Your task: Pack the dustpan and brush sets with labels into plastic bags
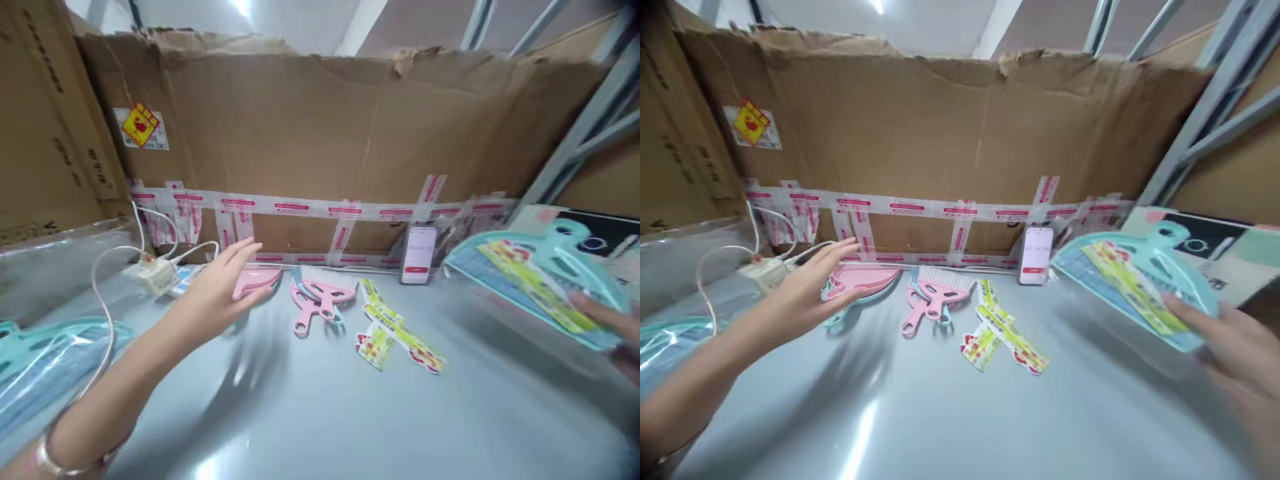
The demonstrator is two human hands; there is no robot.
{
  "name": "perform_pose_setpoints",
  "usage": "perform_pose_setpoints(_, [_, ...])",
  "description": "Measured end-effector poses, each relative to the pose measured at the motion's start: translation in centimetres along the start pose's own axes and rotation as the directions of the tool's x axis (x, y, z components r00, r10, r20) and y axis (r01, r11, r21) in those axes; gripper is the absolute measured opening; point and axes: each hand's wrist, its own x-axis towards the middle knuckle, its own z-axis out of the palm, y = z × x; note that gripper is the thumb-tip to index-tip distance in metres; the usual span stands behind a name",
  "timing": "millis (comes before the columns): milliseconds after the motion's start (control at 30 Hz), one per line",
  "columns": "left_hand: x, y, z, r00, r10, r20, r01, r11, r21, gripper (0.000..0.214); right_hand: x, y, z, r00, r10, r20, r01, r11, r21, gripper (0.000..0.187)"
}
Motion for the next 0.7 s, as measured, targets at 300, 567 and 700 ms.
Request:
perform_pose_setpoints(300, [1.8,1.6,4.8,0.844,-0.271,0.462,0.531,0.315,-0.787,0.054,-3.1,-5.7,18.1,0.704,-0.122,0.700,-0.058,0.972,0.228,0.053])
perform_pose_setpoints(567, [1.6,-1.0,6.6,0.713,-0.654,0.253,0.328,-0.007,-0.945,0.034,-7.4,-4.6,23.9,0.764,-0.616,0.193,0.535,0.771,0.345,0.032])
perform_pose_setpoints(700, [1.4,-1.0,7.0,0.715,-0.689,0.116,0.189,0.031,-0.982,0.041,-9.4,-3.4,24.1,0.764,-0.227,0.604,-0.062,0.906,0.419,0.037])
